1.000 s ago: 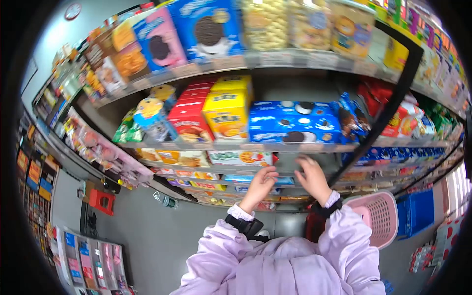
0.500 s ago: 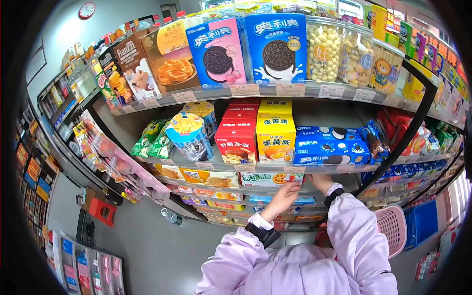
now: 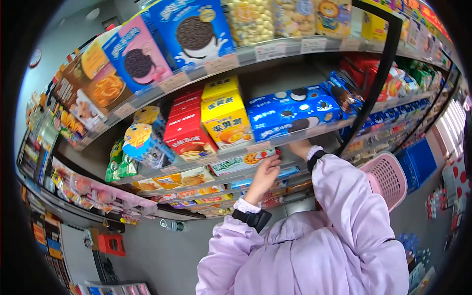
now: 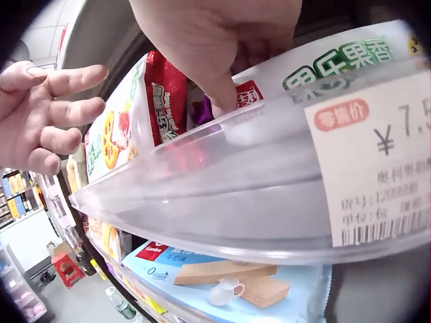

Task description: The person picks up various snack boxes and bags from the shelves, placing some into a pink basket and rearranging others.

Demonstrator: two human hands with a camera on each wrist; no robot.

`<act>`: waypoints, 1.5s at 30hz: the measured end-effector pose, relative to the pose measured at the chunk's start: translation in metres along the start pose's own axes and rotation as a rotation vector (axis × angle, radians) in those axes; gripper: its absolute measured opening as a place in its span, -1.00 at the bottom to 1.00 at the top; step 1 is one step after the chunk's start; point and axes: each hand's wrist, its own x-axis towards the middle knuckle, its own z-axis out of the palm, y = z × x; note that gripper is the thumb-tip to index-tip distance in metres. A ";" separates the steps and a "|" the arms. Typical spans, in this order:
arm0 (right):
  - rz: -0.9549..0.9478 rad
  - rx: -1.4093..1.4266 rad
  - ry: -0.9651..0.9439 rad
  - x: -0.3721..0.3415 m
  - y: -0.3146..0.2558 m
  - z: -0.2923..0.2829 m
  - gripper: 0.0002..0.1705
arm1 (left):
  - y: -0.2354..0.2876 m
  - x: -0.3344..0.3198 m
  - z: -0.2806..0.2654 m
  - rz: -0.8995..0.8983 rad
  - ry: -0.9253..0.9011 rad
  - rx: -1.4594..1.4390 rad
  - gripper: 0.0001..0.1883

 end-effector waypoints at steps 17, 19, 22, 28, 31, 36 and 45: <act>0.049 -0.029 0.241 -0.011 0.013 -0.030 -0.76 | 0.031 0.010 0.011 -0.134 -0.048 -0.131 -0.57; 0.092 0.165 0.326 -0.025 -0.010 -0.052 -0.85 | 0.026 0.017 0.014 -0.196 -0.018 -0.306 -0.60; 0.037 0.371 0.269 -0.041 -0.020 -0.065 -0.84 | 0.032 0.024 0.025 -0.242 0.010 -0.548 -0.61; -0.038 0.361 0.360 -0.067 -0.038 -0.081 -0.63 | 0.020 0.043 0.042 -0.278 0.034 -0.711 -0.67; -0.022 0.352 0.376 -0.077 -0.038 -0.083 -0.63 | 0.019 0.044 0.052 -0.336 -0.010 -0.782 -0.68; 0.037 0.309 0.406 -0.094 -0.043 -0.093 -0.57 | 0.022 0.050 0.061 -0.315 -0.001 -0.641 -0.67; 0.717 1.744 0.175 -0.119 -0.038 -0.067 -0.50 | 0.034 0.036 0.082 -0.147 0.024 -0.431 -0.73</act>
